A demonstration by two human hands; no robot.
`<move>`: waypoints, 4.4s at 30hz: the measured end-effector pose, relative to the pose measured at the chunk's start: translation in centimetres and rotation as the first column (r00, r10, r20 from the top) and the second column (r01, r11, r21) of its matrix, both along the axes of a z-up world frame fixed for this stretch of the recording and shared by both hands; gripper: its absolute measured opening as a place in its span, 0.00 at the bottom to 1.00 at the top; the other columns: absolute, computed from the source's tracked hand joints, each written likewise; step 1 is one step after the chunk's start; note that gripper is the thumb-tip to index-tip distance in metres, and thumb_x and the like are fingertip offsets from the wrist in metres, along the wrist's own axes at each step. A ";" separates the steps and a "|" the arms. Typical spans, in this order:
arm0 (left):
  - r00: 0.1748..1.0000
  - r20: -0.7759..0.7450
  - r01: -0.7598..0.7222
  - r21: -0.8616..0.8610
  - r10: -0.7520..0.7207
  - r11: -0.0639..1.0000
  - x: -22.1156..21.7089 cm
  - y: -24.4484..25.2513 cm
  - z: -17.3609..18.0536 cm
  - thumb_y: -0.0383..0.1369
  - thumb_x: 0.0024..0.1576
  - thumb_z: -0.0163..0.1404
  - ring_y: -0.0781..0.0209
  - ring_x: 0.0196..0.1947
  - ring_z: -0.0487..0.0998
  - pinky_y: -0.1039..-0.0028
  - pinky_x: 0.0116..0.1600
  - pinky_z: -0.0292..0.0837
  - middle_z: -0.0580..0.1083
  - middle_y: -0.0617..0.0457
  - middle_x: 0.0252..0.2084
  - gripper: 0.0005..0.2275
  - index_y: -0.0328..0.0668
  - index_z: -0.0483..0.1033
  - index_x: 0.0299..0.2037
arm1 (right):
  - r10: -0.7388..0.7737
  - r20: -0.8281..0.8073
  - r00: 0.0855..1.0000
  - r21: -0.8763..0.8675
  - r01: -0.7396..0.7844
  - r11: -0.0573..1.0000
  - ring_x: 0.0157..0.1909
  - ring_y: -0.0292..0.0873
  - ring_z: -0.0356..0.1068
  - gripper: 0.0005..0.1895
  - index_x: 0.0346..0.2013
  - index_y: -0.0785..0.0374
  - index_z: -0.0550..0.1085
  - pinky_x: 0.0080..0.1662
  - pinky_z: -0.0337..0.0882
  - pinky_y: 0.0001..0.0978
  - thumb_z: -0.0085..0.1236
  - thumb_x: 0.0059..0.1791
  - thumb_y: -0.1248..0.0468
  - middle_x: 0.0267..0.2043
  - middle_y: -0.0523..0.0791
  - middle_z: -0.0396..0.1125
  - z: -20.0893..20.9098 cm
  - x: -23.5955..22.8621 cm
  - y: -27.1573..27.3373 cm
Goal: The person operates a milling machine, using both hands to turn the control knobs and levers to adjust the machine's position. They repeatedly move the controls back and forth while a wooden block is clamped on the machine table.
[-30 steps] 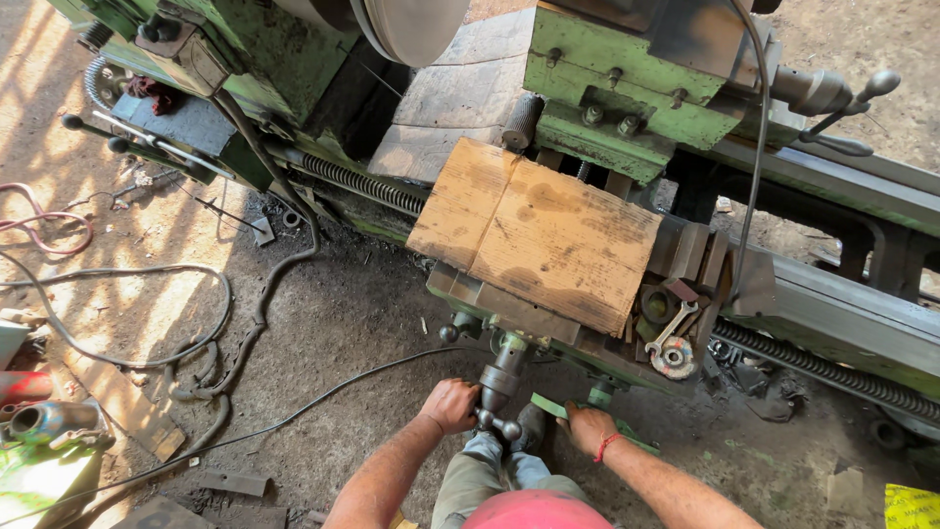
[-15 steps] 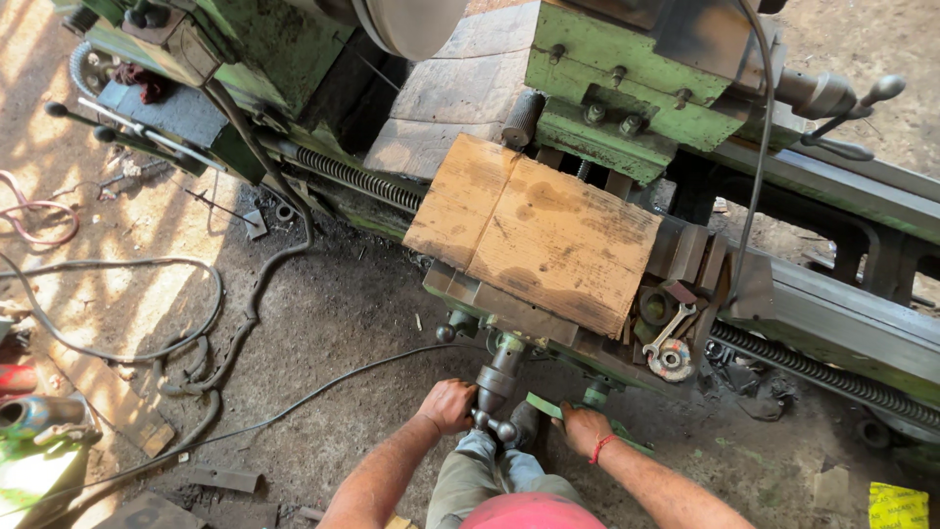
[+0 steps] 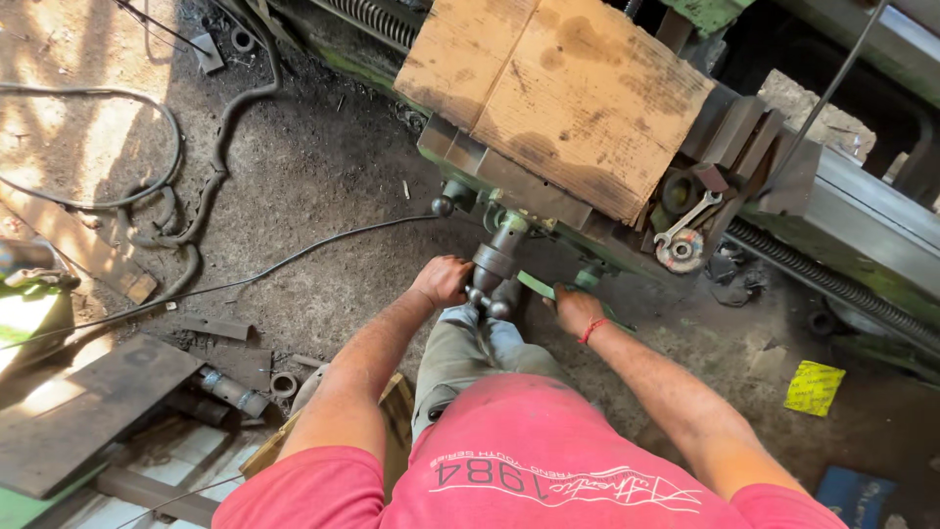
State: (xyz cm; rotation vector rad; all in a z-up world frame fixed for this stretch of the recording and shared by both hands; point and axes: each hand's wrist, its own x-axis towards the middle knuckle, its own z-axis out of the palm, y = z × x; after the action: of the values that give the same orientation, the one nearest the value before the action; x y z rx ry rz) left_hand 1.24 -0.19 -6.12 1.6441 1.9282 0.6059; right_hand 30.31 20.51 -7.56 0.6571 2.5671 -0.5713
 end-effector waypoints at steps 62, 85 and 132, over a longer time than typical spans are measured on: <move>0.963 -0.001 -0.261 -0.262 0.270 0.929 1.7 0.7 5.0 0.43 0.45 0.63 0.31 0.49 0.75 0.55 0.54 0.73 0.74 0.28 0.45 0.36 0.17 0.61 0.52 | -0.026 -0.002 1.000 -0.033 0.026 0.999 0.41 0.59 0.76 0.20 0.45 0.62 0.70 0.43 0.74 0.55 0.50 0.53 0.47 0.36 0.53 0.74 5.2 -3.2 -0.2; 0.873 -0.061 -0.471 -0.370 0.485 0.801 5.2 1.7 12.1 0.35 0.44 0.57 0.34 0.39 0.81 0.53 0.49 0.78 0.78 0.31 0.34 0.16 0.26 0.74 0.34 | -0.008 0.038 0.999 -0.033 0.009 0.999 0.44 0.55 0.77 0.21 0.45 0.61 0.70 0.47 0.76 0.50 0.49 0.53 0.45 0.38 0.52 0.76 3.7 -3.7 -0.4; 0.870 0.374 -0.167 -0.389 0.321 0.906 0.8 1.1 14.1 0.44 0.48 0.59 0.55 0.41 0.82 0.65 0.50 0.77 0.81 0.44 0.40 0.22 0.34 0.81 0.47 | -0.543 0.483 0.687 -0.833 0.168 -0.527 0.60 0.42 0.67 0.45 0.62 0.54 0.69 0.58 0.68 0.42 0.75 0.35 0.44 0.58 0.41 0.70 1.8 -11.3 -11.0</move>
State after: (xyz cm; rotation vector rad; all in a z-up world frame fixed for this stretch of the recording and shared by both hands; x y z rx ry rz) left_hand 2.07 0.89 8.01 0.9518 1.7939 0.6240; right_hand 19.06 9.55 -5.72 0.7919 0.6213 -2.7643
